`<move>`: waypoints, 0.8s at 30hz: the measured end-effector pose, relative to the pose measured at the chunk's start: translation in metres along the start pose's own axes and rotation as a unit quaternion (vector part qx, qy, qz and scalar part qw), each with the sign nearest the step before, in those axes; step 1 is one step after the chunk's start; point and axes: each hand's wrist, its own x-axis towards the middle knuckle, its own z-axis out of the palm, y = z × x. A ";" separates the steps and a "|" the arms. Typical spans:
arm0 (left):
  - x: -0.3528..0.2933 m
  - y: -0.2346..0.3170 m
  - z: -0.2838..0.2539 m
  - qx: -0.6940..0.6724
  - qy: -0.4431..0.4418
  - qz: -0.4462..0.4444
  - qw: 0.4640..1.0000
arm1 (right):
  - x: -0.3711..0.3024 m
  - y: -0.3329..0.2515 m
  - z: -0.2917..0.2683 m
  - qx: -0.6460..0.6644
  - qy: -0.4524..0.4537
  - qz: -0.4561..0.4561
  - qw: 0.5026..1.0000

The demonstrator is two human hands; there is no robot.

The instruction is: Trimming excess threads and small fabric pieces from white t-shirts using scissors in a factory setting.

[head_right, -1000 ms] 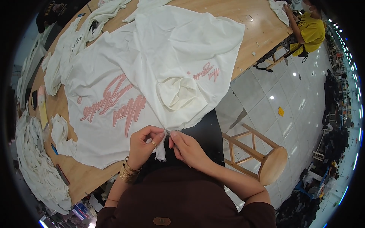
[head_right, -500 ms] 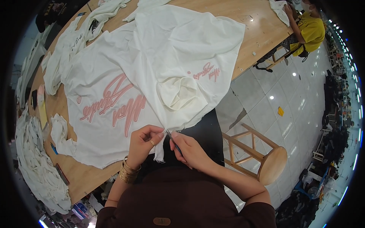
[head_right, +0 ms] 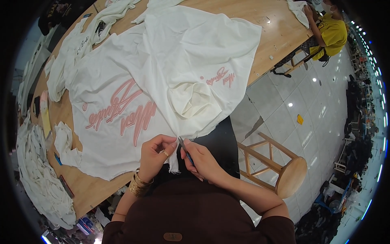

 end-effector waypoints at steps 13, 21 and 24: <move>0.001 -0.004 0.000 -0.030 0.000 -0.012 0.999 | -0.004 -0.001 -0.003 -0.012 0.005 -0.014 1.000; -0.001 -0.001 0.003 0.005 0.011 0.008 1.000 | -0.004 -0.001 -0.004 -0.011 -0.004 0.010 1.000; -0.002 -0.001 0.005 0.042 0.025 0.036 0.998 | -0.004 -0.003 -0.003 0.007 -0.001 0.031 0.999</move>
